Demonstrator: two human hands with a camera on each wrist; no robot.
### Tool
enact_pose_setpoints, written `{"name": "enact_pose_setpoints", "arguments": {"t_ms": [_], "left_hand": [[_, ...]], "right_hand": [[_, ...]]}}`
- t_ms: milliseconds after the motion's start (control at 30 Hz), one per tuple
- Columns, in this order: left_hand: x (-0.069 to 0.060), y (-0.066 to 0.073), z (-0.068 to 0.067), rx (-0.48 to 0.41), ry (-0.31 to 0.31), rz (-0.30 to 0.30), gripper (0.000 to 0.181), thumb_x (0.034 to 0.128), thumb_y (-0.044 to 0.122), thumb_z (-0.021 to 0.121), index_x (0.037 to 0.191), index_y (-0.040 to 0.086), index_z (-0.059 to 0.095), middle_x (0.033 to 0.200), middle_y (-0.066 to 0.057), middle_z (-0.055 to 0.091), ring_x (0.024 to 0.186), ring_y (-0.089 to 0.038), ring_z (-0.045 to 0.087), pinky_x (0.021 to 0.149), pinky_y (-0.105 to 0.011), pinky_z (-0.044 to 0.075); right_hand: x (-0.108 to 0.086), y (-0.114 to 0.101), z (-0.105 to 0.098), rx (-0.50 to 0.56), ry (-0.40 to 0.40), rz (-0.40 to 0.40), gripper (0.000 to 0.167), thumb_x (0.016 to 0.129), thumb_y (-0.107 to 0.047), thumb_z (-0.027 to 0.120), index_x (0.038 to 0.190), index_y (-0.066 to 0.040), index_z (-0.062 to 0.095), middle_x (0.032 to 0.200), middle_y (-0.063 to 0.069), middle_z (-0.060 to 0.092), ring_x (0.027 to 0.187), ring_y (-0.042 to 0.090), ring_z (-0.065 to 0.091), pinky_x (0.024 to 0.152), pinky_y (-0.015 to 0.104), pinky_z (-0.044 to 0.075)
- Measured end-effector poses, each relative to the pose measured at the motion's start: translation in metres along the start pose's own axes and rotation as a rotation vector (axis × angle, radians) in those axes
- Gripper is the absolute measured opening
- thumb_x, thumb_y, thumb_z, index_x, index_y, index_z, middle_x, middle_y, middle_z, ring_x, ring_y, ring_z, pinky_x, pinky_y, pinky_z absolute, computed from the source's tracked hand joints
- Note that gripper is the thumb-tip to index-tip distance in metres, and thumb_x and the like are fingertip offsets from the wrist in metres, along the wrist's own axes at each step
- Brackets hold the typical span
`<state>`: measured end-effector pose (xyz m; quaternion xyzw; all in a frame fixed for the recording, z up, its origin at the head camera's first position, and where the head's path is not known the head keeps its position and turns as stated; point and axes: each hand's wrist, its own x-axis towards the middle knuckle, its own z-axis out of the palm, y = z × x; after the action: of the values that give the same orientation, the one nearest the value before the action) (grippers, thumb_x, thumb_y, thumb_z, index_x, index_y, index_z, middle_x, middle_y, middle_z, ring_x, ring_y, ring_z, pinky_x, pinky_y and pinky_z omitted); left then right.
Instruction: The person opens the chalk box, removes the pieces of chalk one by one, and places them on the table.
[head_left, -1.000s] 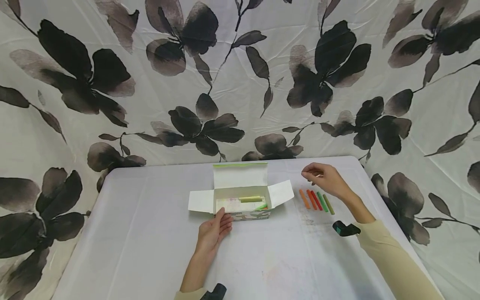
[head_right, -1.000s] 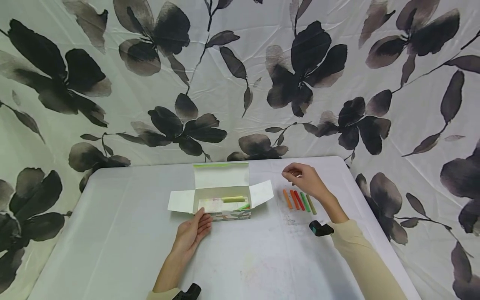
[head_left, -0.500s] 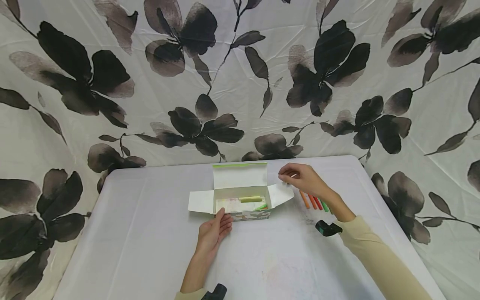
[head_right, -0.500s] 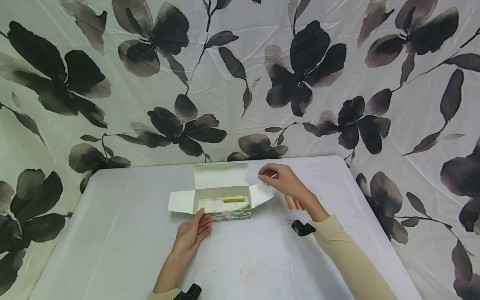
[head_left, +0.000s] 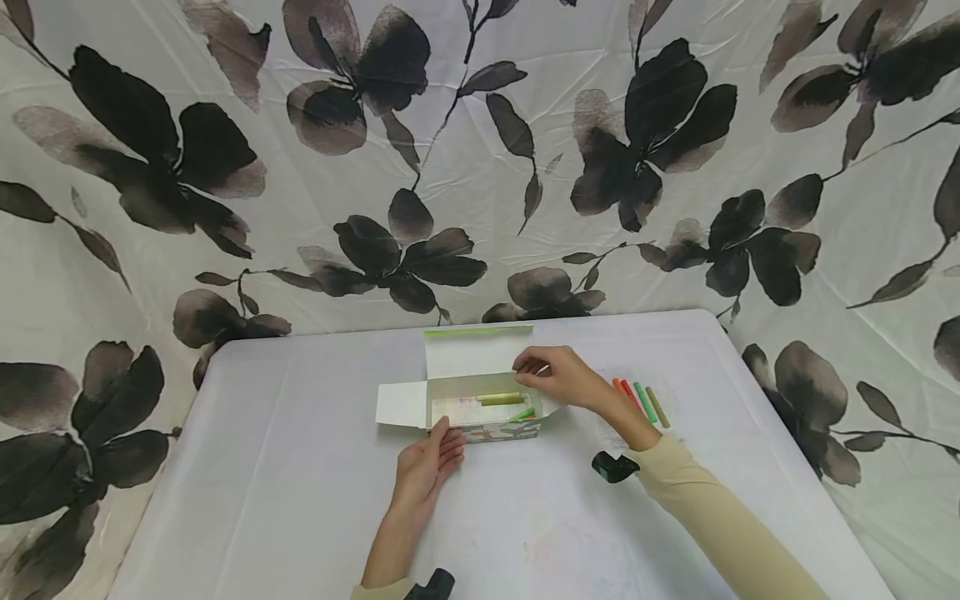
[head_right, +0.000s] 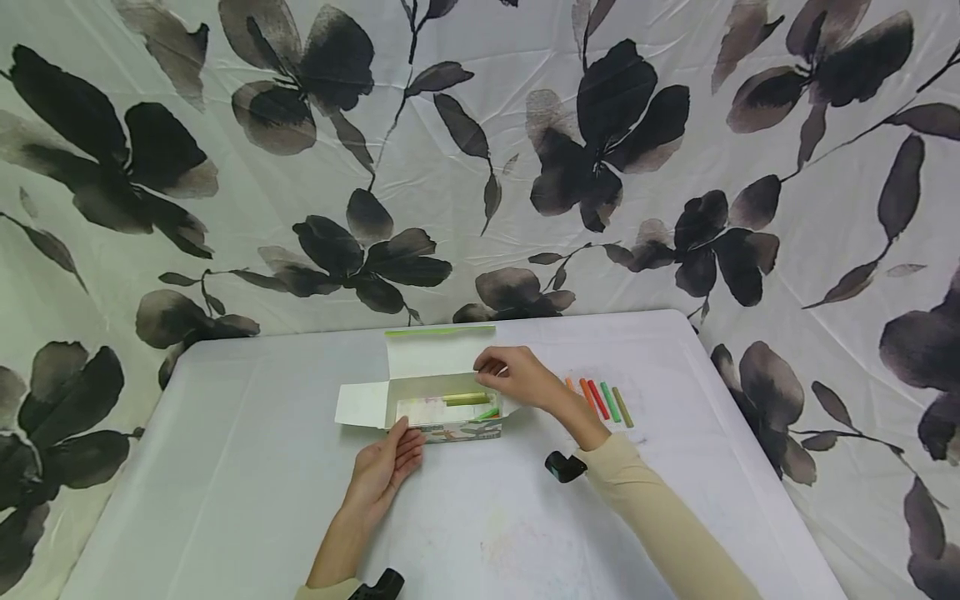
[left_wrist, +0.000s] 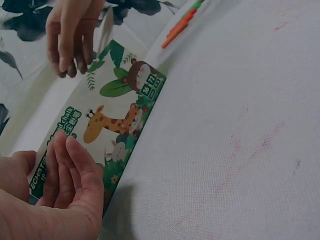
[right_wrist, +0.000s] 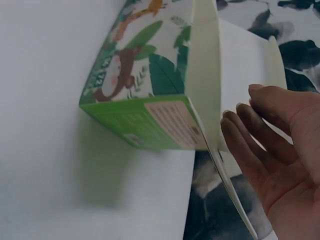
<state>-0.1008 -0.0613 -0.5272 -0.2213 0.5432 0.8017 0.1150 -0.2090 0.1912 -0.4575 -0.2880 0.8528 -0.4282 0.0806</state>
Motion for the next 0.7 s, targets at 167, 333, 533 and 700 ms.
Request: {"name": "enact_pose_setpoints", "arguments": {"t_ms": [167,333,533,700], "left_hand": [[0.000,0.000,0.000,-0.003,-0.003,0.002,0.051,0.1009,0.038,0.068,0.115,-0.010,0.064,0.100,-0.010,0.074,0.090,-0.013,0.072,0.082,-0.023,0.061],[0.002,-0.001,0.000,-0.002,-0.003,0.002,0.052,0.1008,0.038,0.068,0.115,-0.011,0.064,0.097,-0.008,0.074,0.089,-0.013,0.071,0.081,-0.023,0.061],[0.001,-0.001,-0.001,0.001,-0.004,0.003,0.051,0.1008,0.038,0.068,0.115,-0.011,0.064,0.098,-0.008,0.074,0.090,-0.013,0.071,0.081,-0.022,0.061],[0.000,-0.001,-0.001,-0.012,-0.007,0.002,0.050,0.1014,0.037,0.067,0.116,-0.011,0.064,0.096,-0.007,0.074,0.087,-0.011,0.071,0.081,-0.022,0.061]], "right_hand": [[0.006,0.000,0.013,-0.032,-0.041,-0.030,0.013,0.095,-0.001,0.072,0.107,0.004,0.070,0.098,0.009,0.073,0.091,0.020,0.070,0.082,0.028,0.061],[0.011,-0.001,0.025,-0.132,-0.110,-0.051,0.014,0.096,-0.002,0.071,0.107,0.006,0.070,0.097,0.010,0.073,0.089,0.019,0.070,0.080,0.026,0.060],[0.016,-0.002,0.040,-0.257,-0.171,-0.087,0.010,0.092,0.003,0.073,0.102,0.004,0.070,0.092,0.011,0.071,0.080,0.015,0.062,0.073,0.027,0.056],[0.018,-0.004,0.049,-0.356,-0.204,-0.055,0.010,0.089,0.007,0.073,0.095,0.003,0.068,0.087,0.011,0.069,0.074,0.016,0.054,0.067,0.030,0.050]]}}
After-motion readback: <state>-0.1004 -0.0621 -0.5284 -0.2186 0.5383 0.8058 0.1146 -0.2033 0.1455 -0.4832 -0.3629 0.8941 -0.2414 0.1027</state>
